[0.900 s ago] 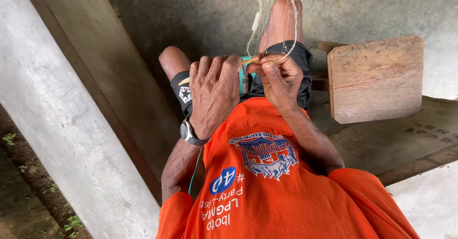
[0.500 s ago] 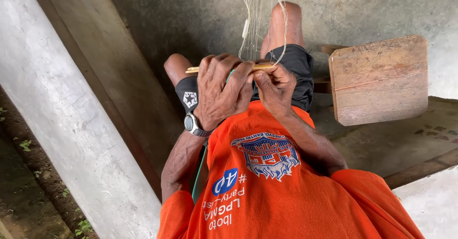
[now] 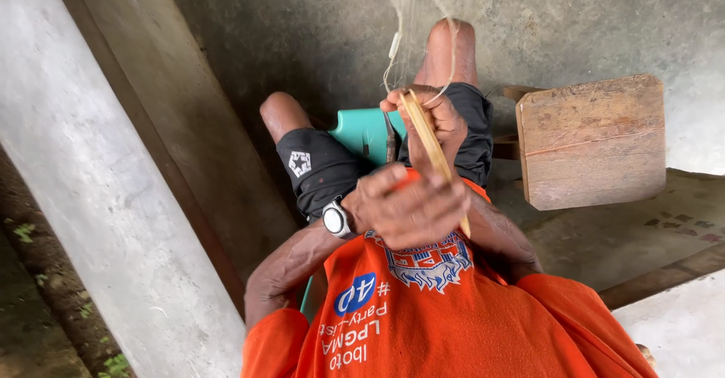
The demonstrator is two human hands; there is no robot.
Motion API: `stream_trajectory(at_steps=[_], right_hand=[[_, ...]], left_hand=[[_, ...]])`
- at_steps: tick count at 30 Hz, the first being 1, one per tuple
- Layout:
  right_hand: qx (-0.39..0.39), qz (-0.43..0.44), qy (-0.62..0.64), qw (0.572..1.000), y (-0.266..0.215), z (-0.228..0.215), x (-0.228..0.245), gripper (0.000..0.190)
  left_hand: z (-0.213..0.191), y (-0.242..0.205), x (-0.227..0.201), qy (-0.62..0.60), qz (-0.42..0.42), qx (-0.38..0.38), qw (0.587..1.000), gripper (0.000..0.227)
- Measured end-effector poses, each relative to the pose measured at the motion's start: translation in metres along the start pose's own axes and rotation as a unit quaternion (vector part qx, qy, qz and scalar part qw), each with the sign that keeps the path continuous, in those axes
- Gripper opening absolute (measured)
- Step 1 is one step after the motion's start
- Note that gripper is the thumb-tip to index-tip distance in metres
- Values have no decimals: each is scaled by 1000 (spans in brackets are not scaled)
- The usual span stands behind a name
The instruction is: A person is weaving a fishing net using a wooden shuttle to create mesh loops.
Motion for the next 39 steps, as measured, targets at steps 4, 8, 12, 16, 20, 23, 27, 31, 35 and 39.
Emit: stream_trajectory(at_steps=[4, 8, 12, 16, 20, 23, 27, 31, 35, 39], right_hand=[[-16, 55, 117, 991, -10, -10, -18, 20], [-4, 86, 184, 979, -10, -11, -21, 19], [13, 111, 196, 974, -9, -11, -14, 18], [27, 114, 184, 976, -10, -13, -9, 22], [23, 68, 135, 988, -6, -10, -4, 22], [22, 38, 96, 994, -1, -12, 3, 21], [15, 25, 82, 996, -4, -13, 2, 18], [10, 37, 95, 995, -4, -12, 6, 18], [5, 26, 100, 995, -1, -12, 7, 19], [-4, 32, 114, 993, 0, -16, 7, 20]], left_hand=[[-12, -15, 4, 18, 19, -6, 1000, 29], [-14, -30, 20, 3, -139, 24, 990, 19], [-18, -12, 31, -232, -414, 26, 880, 14], [-20, -23, 38, -249, -468, 45, 847, 14], [-17, -32, 41, -278, -508, 50, 814, 12], [-12, -30, 41, -258, -494, 48, 829, 13], [-8, -30, 38, -246, -478, 37, 842, 14], [-8, -28, 36, -239, -475, 42, 846, 14], [-8, -27, 38, -234, -466, 43, 852, 12], [-12, -24, 37, -233, -466, 45, 853, 11]])
Point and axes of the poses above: each hand's wrist, its own y-axis towards the middle knuckle, its own z-axis out of the palm, x = y × z, the point moved 1 cm from there along y, towards the middle knuckle, and after that the axes turned 2 degrees about x, right-handed, at the moved point
